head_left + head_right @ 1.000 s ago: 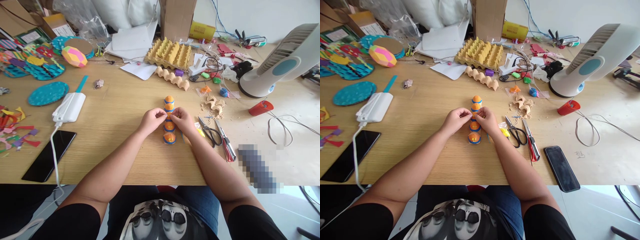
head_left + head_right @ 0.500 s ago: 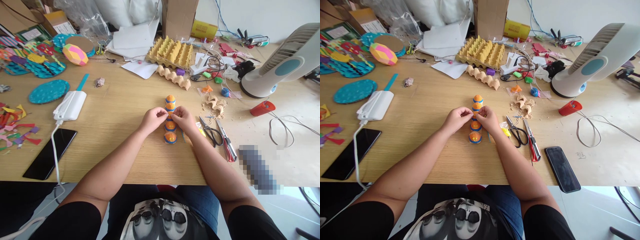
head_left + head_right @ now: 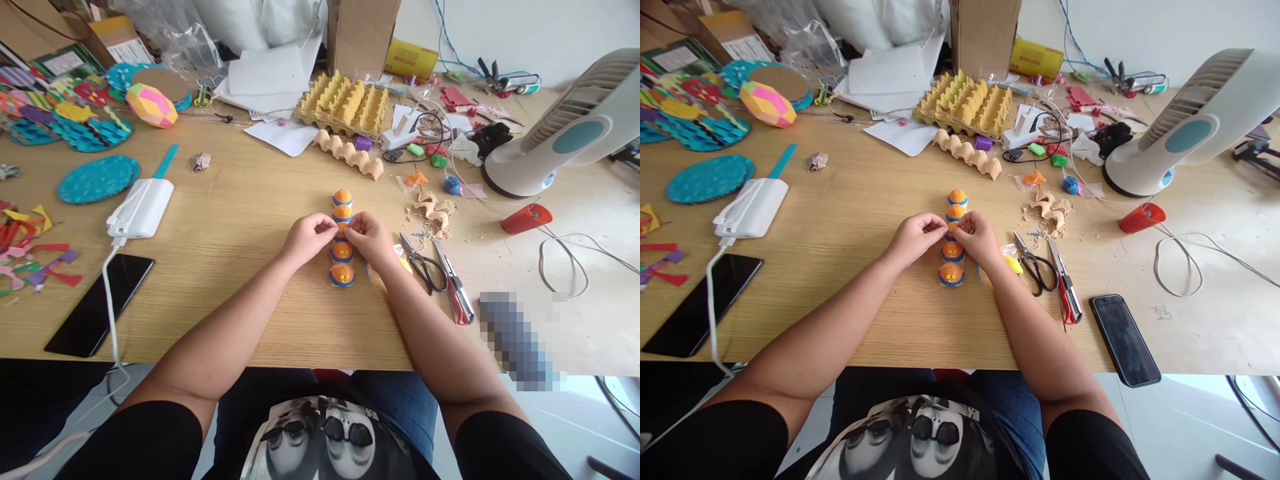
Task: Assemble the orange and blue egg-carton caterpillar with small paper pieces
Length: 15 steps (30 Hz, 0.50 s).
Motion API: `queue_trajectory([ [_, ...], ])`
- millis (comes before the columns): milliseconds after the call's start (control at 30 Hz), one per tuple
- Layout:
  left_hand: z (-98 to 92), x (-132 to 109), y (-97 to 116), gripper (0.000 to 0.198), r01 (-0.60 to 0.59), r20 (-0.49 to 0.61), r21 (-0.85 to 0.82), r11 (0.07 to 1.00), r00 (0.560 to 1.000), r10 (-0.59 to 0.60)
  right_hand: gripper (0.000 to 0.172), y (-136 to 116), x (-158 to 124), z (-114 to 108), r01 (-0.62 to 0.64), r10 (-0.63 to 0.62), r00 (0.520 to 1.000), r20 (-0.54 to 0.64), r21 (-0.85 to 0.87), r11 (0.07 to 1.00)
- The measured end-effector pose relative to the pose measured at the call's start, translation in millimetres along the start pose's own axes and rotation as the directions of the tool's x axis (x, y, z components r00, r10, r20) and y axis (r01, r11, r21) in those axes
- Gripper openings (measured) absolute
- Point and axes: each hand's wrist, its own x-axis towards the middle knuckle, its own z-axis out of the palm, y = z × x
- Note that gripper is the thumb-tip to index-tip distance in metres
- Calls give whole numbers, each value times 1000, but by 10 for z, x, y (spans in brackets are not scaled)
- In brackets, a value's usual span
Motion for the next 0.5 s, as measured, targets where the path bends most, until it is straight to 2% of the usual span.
queue_trajectory([
  [500, -1, 0, 27, 15, -8, -1, 0, 1000, 1000, 8, 14, -32, -19, -19, -17, 17, 1000, 2, 33, 999],
])
